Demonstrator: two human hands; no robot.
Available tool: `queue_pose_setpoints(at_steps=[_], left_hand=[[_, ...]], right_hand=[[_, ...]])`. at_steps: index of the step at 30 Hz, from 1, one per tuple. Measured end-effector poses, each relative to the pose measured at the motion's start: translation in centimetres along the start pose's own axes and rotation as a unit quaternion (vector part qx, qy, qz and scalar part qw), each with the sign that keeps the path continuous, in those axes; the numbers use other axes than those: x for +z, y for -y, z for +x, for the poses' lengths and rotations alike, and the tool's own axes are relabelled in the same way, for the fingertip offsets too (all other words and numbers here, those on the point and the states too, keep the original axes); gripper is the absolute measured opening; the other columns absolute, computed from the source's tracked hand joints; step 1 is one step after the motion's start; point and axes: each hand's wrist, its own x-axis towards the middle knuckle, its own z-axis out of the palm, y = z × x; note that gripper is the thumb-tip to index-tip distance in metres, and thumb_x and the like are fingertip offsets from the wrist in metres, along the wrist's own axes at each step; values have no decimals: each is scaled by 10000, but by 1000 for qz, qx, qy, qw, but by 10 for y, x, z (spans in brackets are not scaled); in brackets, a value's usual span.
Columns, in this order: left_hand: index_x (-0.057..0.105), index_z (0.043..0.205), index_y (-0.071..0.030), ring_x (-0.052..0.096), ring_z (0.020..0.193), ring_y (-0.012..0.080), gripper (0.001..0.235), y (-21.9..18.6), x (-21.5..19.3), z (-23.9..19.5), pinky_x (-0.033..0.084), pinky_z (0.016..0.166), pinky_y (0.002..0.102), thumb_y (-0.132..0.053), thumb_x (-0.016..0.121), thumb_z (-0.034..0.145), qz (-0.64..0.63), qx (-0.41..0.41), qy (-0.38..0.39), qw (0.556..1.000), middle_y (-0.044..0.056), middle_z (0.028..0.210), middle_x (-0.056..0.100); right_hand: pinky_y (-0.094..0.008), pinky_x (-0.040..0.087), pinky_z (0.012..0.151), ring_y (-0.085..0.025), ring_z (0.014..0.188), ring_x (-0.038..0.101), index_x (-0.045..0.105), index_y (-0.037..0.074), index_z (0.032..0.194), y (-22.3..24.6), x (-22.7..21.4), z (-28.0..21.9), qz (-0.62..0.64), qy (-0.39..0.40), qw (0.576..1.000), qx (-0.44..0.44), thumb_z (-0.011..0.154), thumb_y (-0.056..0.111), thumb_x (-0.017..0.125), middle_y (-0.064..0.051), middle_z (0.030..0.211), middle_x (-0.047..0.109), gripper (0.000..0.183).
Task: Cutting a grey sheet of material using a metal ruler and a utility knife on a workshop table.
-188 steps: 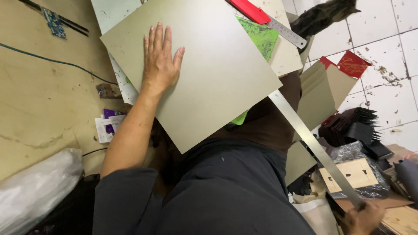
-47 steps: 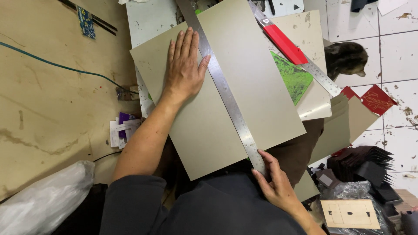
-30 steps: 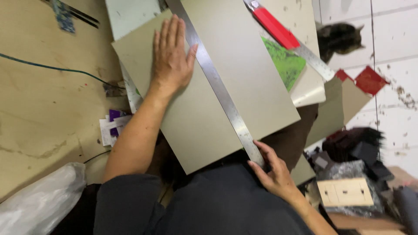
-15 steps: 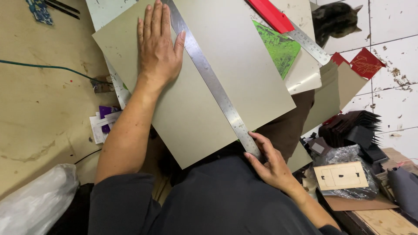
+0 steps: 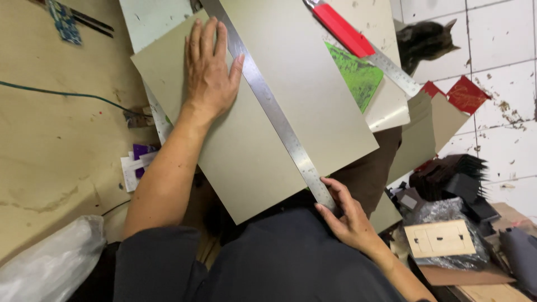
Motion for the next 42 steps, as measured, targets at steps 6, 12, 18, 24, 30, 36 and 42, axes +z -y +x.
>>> queue_pose_setpoints(at_steps=[6,12,18,24,30,36,42], left_hand=[[519,1475,-116,257,1508,381,568,11,7,12,66,1193,672,-497,458,1059,-8,-8,28,1000,185,1604,392],[468,1495,-119,178,1515,487,1185,5,-8,17,-28,1152,767,-1009,528,715,81,16,76,994,191,1593,389],[583,1373,94,482,1342,436,1355,-12,-27,4,247,1105,770,-942,767,518,78,72,29,994,272,1359,563],[549,1361,139,508,1330,468,1365,-19,-10,8,198,1153,739,-908,792,519,113,63,49,990,370,1384,536],[514,1392,158,495,1349,497,1487,-30,-21,14,101,1184,737,-986,743,470,154,59,129,978,400,1421,523],[441,1443,180,434,1403,538,1542,-41,-30,17,25,1184,752,-1006,723,499,182,58,200,961,435,1478,447],[377,1447,221,397,1408,585,1667,-40,-23,19,-5,1188,762,-1025,748,404,176,47,202,962,466,1480,402]], right_hand=[[-269,380,535,-94,549,423,457,140,1481,-5,1,-1,-13,-3,1000,24,949,210,684,-25,970,650,583],[-361,618,826,-236,933,750,631,34,1293,4,-60,36,-189,-45,967,-165,914,238,712,-129,1101,754,438],[-438,493,884,-330,946,669,717,33,1187,-4,-128,221,-435,-251,799,-331,941,205,860,-101,1014,679,332],[-535,449,929,-441,1072,568,690,20,1217,14,-128,303,-369,-150,909,-124,833,299,912,-152,1090,566,524],[-570,487,888,-478,1035,630,616,10,1273,-18,-134,301,-405,-182,877,-187,1008,280,773,-203,1102,588,410],[-535,542,829,-455,1031,687,648,176,1360,90,-57,223,-229,-127,960,-103,1090,273,563,-219,1047,741,299],[-562,557,696,-438,875,723,563,122,1453,100,-6,274,-311,-124,907,-254,1031,115,590,-214,922,722,423]])
